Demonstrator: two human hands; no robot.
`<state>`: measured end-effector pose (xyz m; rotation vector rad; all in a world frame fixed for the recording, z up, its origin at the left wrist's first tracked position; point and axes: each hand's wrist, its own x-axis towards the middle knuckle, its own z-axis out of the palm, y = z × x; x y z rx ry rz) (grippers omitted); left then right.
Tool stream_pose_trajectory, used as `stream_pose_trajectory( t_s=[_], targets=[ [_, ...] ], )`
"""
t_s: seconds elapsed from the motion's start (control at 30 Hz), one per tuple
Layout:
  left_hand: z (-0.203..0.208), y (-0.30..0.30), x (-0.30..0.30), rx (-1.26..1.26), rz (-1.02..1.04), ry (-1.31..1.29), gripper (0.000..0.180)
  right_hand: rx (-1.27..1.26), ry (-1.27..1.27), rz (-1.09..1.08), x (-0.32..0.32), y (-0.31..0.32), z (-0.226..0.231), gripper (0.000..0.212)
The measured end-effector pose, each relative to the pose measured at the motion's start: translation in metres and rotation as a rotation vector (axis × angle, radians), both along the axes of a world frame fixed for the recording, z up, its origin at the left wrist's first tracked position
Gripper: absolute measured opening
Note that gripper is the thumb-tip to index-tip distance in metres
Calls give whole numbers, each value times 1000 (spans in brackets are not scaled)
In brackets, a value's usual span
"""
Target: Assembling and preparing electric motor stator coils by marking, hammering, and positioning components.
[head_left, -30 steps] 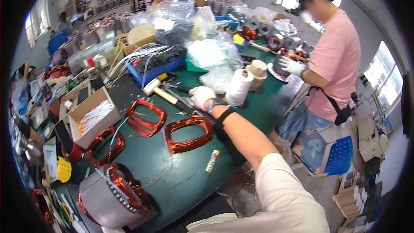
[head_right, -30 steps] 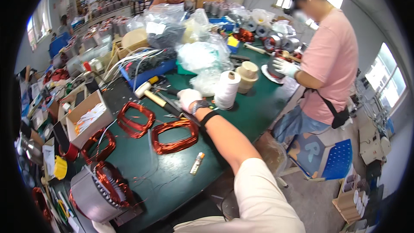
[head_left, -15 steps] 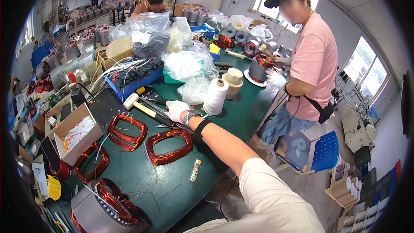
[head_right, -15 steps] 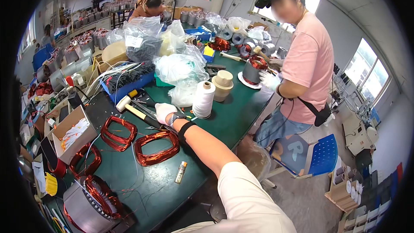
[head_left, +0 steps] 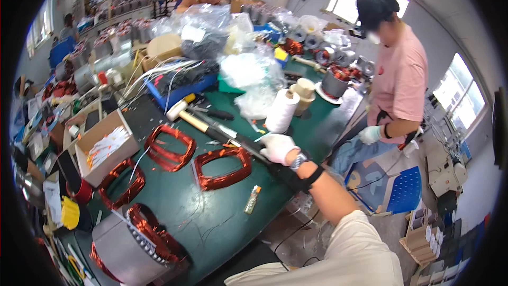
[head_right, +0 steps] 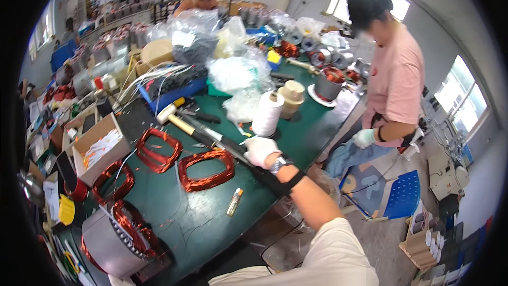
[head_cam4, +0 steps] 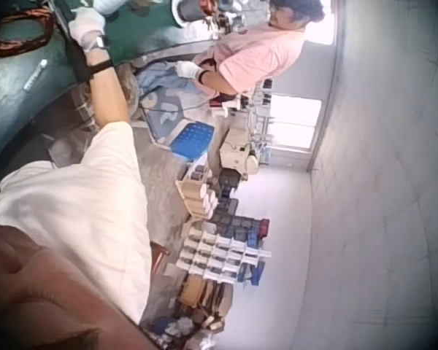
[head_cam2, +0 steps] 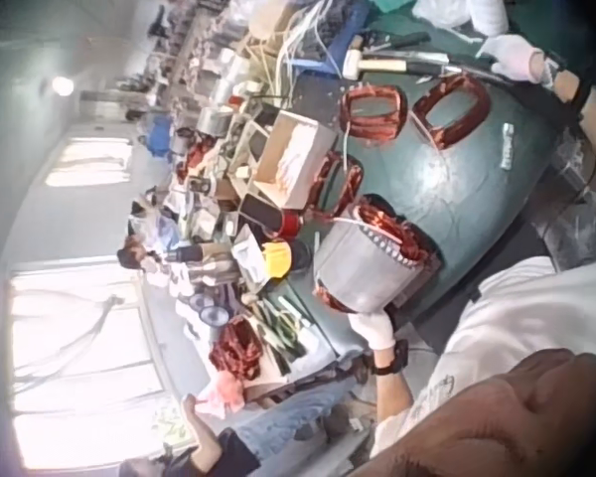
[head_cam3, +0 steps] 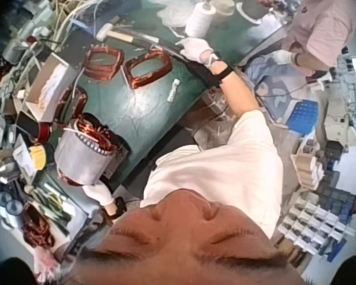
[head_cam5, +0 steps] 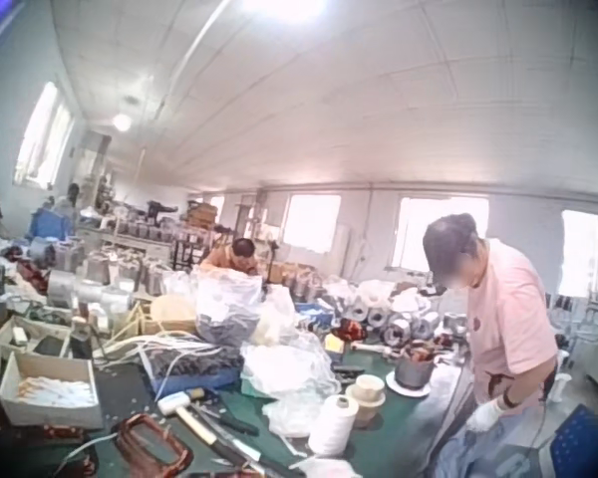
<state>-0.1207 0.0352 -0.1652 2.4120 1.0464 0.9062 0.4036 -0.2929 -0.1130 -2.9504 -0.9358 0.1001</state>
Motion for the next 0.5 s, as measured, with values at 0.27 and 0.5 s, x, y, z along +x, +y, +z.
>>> stream_pose_trajectory(
  t_s=[0.27,0.5],
  targets=[
    [-16,9,-13,-4,-13,66,20,152,155,-108,-8,-16,3,36],
    [-72,15,-62,-226,30,-48,34,296,-163,-52,6,-24,-21,26]
  ],
)
